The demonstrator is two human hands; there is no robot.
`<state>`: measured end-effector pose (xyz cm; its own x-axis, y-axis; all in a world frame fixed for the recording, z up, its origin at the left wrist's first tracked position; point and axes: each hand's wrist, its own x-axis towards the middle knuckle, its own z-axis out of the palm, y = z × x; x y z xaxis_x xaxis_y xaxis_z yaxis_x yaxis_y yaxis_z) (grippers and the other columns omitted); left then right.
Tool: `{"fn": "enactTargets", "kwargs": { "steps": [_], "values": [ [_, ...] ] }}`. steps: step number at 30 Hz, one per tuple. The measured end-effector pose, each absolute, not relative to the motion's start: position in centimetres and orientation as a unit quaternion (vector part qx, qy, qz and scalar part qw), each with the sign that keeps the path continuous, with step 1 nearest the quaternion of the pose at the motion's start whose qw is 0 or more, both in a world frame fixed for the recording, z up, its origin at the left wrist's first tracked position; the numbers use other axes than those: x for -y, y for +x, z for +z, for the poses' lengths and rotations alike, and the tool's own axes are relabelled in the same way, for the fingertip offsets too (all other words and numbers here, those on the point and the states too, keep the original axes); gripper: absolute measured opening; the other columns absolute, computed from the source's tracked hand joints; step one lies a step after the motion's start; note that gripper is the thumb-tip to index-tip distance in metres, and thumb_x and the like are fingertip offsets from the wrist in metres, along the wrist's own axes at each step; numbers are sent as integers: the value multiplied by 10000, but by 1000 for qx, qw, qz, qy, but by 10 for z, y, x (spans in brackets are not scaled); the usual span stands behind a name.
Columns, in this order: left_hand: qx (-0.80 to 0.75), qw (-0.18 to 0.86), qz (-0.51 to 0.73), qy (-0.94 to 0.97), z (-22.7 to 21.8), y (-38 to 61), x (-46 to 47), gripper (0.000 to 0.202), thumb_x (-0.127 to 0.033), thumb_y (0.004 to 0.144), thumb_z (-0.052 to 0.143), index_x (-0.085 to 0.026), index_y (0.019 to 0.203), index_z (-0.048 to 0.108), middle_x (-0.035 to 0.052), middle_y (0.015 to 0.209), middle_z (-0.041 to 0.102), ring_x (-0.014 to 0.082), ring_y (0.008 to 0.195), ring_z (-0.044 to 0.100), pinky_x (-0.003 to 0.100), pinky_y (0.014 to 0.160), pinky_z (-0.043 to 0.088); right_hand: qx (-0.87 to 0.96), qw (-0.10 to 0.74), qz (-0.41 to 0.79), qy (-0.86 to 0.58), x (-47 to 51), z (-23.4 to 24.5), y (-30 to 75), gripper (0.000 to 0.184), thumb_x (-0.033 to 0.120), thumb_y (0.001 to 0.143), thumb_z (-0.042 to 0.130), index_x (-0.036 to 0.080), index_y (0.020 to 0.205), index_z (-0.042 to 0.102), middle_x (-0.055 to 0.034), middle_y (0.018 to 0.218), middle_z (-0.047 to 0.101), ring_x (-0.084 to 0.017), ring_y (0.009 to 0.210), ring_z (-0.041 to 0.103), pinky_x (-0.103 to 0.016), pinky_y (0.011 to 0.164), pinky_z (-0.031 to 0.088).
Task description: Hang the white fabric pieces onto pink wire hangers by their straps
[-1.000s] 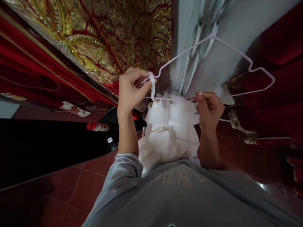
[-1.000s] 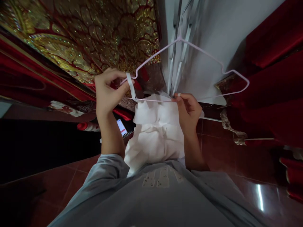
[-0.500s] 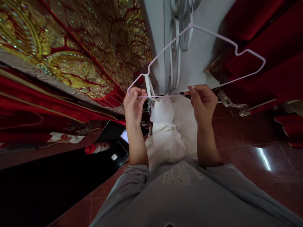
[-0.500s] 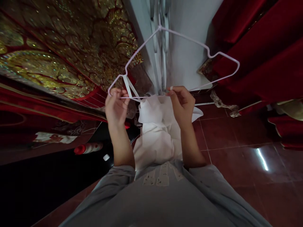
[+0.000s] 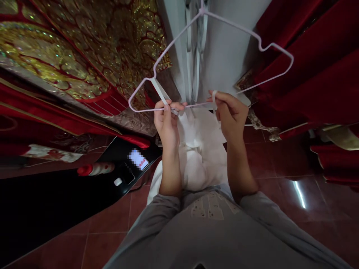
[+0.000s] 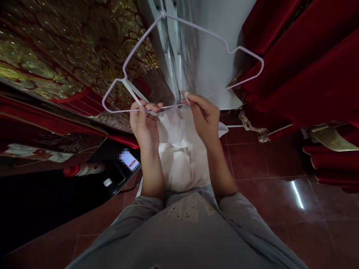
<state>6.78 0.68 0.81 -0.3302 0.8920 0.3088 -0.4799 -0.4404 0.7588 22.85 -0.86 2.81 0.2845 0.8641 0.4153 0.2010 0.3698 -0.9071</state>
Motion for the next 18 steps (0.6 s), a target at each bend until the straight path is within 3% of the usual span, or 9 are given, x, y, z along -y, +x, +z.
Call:
{"fn": "enactTargets", "kwargs": {
  "steps": [3,5,8,10,14,18],
  "values": [
    [-317,439,753,374,12,57,-11,363,-590,994,791,-276,974,612,-19,762,692,200,854,769,372,1024,618,466,721,175,-482,2,26,257,224,430,955,772,276,1103,838,-58,1095,843,-123,612,565,-349,605,521],
    [-331,441,741,382,15,45,-14,343,-575,989,800,-285,949,622,-14,752,684,206,822,751,375,1001,624,393,789,113,-458,-9,24,282,216,235,885,824,239,1100,848,-59,1056,845,-87,569,529,-278,531,435],
    [-310,452,729,412,17,30,-15,327,-568,945,852,-297,942,668,-4,760,693,216,806,741,386,993,632,360,824,93,-428,-31,23,320,255,12,826,785,185,1001,851,-65,986,836,-117,757,724,-240,652,541],
    [-289,458,726,424,18,24,-15,315,-568,941,861,-302,966,695,-2,760,690,225,826,751,399,1004,633,381,822,94,-412,-43,25,338,345,-83,780,766,179,981,865,-36,925,804,-113,825,743,-238,761,578],
    [-285,462,719,435,18,20,-16,287,-552,960,846,-308,984,697,1,757,695,233,808,737,415,998,636,430,816,50,-384,-52,32,353,368,-91,715,850,185,956,887,-18,923,738,-97,865,715,-216,795,566],
    [-294,457,722,428,18,19,-20,279,-541,963,833,-303,991,690,0,738,683,229,774,706,406,967,637,505,762,85,-396,-56,47,350,310,26,777,897,203,1031,885,-59,994,805,-154,970,758,-283,897,620]
  ]
}}
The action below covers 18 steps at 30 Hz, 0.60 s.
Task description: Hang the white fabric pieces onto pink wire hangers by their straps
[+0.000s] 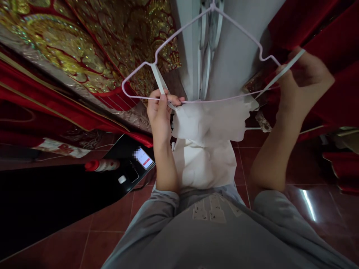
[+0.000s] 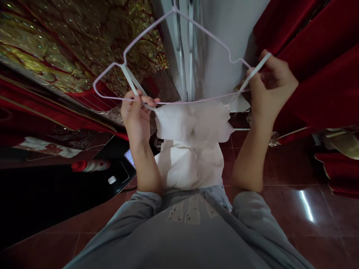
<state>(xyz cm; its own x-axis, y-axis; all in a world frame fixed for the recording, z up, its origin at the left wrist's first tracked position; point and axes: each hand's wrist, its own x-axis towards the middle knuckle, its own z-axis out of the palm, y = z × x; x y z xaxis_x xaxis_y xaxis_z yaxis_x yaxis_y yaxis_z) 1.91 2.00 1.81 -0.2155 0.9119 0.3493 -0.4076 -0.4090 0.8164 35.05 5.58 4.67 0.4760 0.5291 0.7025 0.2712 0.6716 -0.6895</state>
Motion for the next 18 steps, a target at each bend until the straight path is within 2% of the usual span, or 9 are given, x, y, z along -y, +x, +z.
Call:
{"fn": "enactTargets", "kwargs": {
  "steps": [3,7,9,10,12,14,17,18],
  "values": [
    [-318,464,719,409,18,20,-21,299,-535,974,829,-280,975,673,0,722,638,226,778,714,403,953,626,532,712,98,-448,-61,61,342,209,69,818,883,235,945,878,-48,970,833,-150,892,762,-296,872,613],
    [-347,455,722,389,20,22,-19,280,-499,1012,803,-265,989,650,-12,718,600,225,835,732,399,987,608,577,622,123,-514,-61,77,325,129,116,876,847,221,802,834,-20,810,781,-119,760,676,-284,768,554],
    [-350,452,723,388,20,23,-18,263,-477,1022,794,-264,993,643,-19,713,595,213,813,718,398,1004,610,612,584,121,-519,-56,81,320,118,98,829,876,209,847,839,-24,870,777,-117,816,665,-298,834,547],
    [-348,452,723,389,20,23,-18,258,-469,1026,792,-263,990,640,-22,712,597,207,798,712,398,1007,613,623,577,112,-516,-53,81,319,193,79,782,905,213,909,849,-30,956,783,-127,884,672,-309,890,548],
    [-338,456,723,393,18,24,-19,253,-460,1025,796,-261,989,644,-26,719,613,195,776,708,391,997,621,624,595,72,-501,-46,81,318,414,47,685,958,245,1033,850,-33,1127,759,-157,1041,662,-328,995,541],
    [-320,458,728,398,14,25,-21,250,-459,1019,809,-260,998,658,-28,732,638,185,768,715,369,966,629,620,634,18,-462,-37,77,313,479,104,694,979,280,1115,837,-29,1189,715,-189,1155,634,-354,1080,533],
    [-298,455,741,395,10,30,-25,226,-450,1033,793,-261,1008,672,-29,725,664,177,751,723,341,918,637,584,723,-31,-366,-15,64,288,205,289,840,919,297,1030,841,-32,1056,693,-205,1126,648,-397,1125,540],
    [-298,452,744,391,9,32,-26,214,-442,1047,776,-261,1005,670,-31,717,666,177,745,724,339,912,641,540,763,-9,-355,-7,56,275,72,293,872,880,294,926,832,-30,940,671,-191,1014,659,-388,1038,574]
  ]
}}
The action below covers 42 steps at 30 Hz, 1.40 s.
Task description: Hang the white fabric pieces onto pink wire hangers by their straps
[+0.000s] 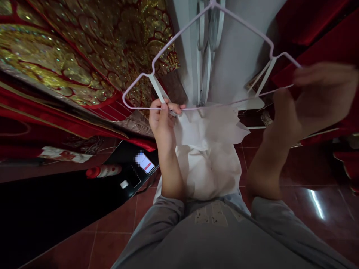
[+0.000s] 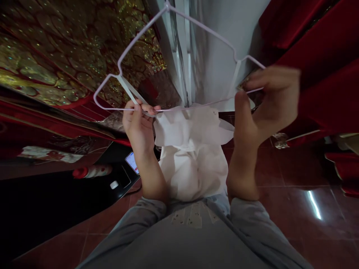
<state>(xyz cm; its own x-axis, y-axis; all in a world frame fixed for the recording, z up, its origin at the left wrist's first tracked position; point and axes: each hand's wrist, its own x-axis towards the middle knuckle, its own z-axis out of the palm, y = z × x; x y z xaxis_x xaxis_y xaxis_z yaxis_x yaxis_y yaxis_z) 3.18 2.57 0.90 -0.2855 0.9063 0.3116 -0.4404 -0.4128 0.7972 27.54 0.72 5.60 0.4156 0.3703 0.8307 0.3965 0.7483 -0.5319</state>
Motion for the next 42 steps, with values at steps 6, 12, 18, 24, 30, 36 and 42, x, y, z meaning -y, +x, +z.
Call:
{"fn": "enactTargets", "kwargs": {
  "steps": [6,12,18,24,30,36,42],
  "values": [
    [-321,437,750,378,12,43,-19,212,-441,1073,755,-267,994,663,-32,712,675,178,740,731,337,922,648,492,679,364,-405,28,-13,203,201,346,868,835,265,1040,769,-12,891,773,-134,671,659,-274,577,520],
    [-330,410,761,379,11,56,-13,346,-583,1025,779,-269,1000,635,-30,729,691,194,785,755,359,944,647,365,705,532,-294,10,-8,198,494,513,838,819,390,1305,715,2,1453,728,-211,1306,729,-414,1173,601],
    [-360,331,763,423,-6,53,-8,367,-602,1053,733,-237,1041,694,20,913,805,214,973,809,381,1025,614,286,717,576,-271,0,-2,203,230,528,929,737,309,928,666,16,932,681,-161,1092,758,-317,951,667],
    [-421,186,739,492,-24,36,4,256,-463,1051,776,-219,988,821,39,956,800,188,957,726,323,936,573,296,727,551,-284,-2,-6,201,412,665,990,649,270,886,592,10,864,630,-164,991,737,-299,800,643],
    [-388,365,712,459,4,21,14,271,-475,995,838,-222,898,836,17,791,759,77,481,468,206,441,374,306,722,553,-280,-11,-9,201,421,665,991,652,267,882,570,15,863,622,-155,988,740,-287,791,626],
    [-299,473,721,408,63,-16,-8,320,-440,1110,643,-219,1082,872,78,1156,869,46,430,331,240,344,249,319,709,576,-253,-16,-11,199,299,563,971,693,288,893,606,9,884,634,-161,1025,734,-292,810,635],
    [-385,407,755,342,47,-41,-4,636,-338,1229,173,-305,1242,808,-21,1559,731,96,755,736,246,460,405,315,703,594,-233,-16,-7,201,224,482,955,724,288,891,632,11,910,659,-147,1045,741,-268,829,644]
  ]
}}
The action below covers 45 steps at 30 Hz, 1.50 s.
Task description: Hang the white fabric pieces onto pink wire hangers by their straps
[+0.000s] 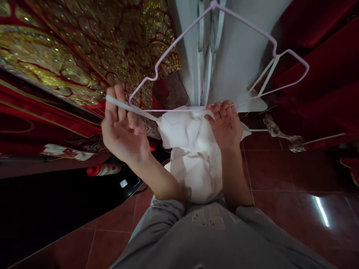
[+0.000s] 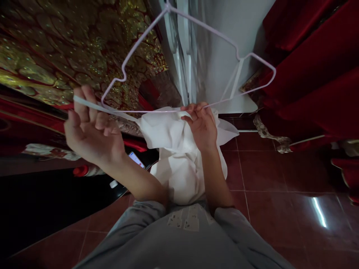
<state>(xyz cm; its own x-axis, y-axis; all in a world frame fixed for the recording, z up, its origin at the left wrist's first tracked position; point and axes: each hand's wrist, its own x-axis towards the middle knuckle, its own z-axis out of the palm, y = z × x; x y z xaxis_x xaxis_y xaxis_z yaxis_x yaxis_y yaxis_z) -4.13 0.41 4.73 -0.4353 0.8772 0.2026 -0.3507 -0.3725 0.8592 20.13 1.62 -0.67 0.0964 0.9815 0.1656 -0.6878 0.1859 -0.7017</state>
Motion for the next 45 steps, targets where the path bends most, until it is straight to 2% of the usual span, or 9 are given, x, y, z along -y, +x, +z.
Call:
{"fn": "enactTargets", "kwargs": {
  "steps": [3,6,11,15,21,25,31,39,45],
  "values": [
    [-412,331,795,298,19,-23,4,312,-312,1152,531,-298,1165,842,-4,1446,798,37,642,645,200,456,352,311,701,597,-235,-15,-6,194,227,475,949,724,283,896,614,12,915,665,-155,1051,740,-279,830,643],
    [-417,402,742,338,7,7,6,216,-380,1036,728,-229,1148,835,88,1348,828,58,564,549,209,404,267,305,699,600,-243,-14,-6,184,242,476,933,734,282,912,592,7,925,661,-179,1082,731,-315,852,643],
    [-405,457,704,362,13,43,-1,352,-584,1032,714,-245,1116,753,102,1233,826,96,521,449,252,414,301,311,692,602,-248,-14,-6,180,242,489,936,754,307,933,595,19,935,661,-188,1146,728,-385,1006,644],
    [-375,447,725,365,11,50,-8,329,-561,1031,741,-245,968,678,54,1001,793,90,478,363,269,402,258,323,701,566,-291,-13,-8,194,213,488,924,765,292,995,724,1,997,770,-175,1052,788,-344,930,678],
    [-356,436,734,381,1,54,-21,375,-611,1030,751,-255,945,668,31,960,781,85,464,337,290,401,236,270,775,378,-429,-12,-21,226,147,354,946,744,254,1053,761,8,1036,774,-98,894,753,-263,872,648],
    [-368,428,732,381,-2,56,-25,405,-635,1023,745,-249,935,660,28,954,772,81,461,299,300,407,209,320,770,301,-463,-24,-23,235,259,250,897,743,270,1155,755,16,1188,728,-54,789,648,-228,778,581],
    [-377,433,723,385,-1,58,-21,485,-723,977,755,-257,945,624,25,947,731,84,469,271,299,430,202,353,768,279,-456,-25,-22,234,140,380,887,843,266,908,764,44,884,674,-61,716,546,-184,650,489],
    [-345,459,726,378,-2,60,-23,469,-672,947,811,-262,962,585,9,922,688,78,455,227,307,463,176,401,741,289,-455,-13,-11,241,191,381,860,875,242,876,744,23,826,638,-100,746,566,-247,719,508],
    [-356,435,731,388,-11,55,-28,446,-700,984,757,-275,954,626,17,930,708,100,477,292,317,450,234,410,767,256,-422,-22,20,258,102,254,818,818,229,916,815,6,699,563,-89,602,447,-230,542,417]
  ]
}}
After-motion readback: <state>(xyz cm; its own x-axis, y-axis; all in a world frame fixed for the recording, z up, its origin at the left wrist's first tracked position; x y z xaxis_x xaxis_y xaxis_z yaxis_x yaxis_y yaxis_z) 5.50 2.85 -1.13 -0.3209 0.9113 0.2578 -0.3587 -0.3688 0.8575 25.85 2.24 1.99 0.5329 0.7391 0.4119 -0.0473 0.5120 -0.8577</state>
